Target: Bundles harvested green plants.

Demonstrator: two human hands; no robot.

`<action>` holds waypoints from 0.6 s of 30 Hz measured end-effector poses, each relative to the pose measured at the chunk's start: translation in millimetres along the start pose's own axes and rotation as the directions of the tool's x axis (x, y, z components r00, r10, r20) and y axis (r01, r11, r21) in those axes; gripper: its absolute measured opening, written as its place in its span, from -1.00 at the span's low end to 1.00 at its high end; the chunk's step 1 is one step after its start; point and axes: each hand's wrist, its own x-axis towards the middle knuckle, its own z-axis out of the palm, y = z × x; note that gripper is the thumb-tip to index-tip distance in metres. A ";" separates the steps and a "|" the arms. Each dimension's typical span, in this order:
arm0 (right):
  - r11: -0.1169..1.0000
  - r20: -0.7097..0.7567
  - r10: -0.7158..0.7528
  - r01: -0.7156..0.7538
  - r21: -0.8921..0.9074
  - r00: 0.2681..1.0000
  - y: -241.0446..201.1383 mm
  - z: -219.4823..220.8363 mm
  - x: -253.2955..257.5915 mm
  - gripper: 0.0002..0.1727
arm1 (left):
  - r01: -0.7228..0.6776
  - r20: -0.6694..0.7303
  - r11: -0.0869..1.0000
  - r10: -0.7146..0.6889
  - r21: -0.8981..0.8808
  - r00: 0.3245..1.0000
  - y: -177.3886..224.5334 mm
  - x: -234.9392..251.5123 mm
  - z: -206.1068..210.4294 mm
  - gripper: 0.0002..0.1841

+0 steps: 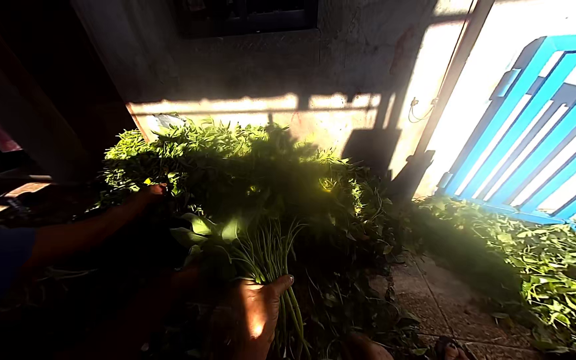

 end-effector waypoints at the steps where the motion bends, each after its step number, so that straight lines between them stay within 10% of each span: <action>1: 0.979 -0.170 -0.075 0.105 0.174 0.983 -21.9 -8.8 9.5 -0.59 | 0.028 0.014 1.000 -0.028 -0.001 1.000 -3.0 -4.9 5.4 -0.41; 5: 0.682 -0.456 0.017 0.323 0.656 0.890 -100.9 -18.3 52.3 -0.66 | 0.119 0.063 0.987 -0.127 0.111 0.990 -4.4 -27.2 17.5 -0.35; 10: 0.192 -0.391 0.208 0.355 0.915 0.896 -132.1 -16.0 77.8 -0.76 | 0.109 0.075 0.993 -0.112 0.044 0.991 3.6 -38.4 19.4 -0.36; 18: 0.255 -0.246 0.007 0.236 0.938 0.969 -115.4 -21.1 79.2 -0.75 | 0.335 0.112 0.942 -0.337 0.037 0.935 5.3 -21.4 7.2 -0.37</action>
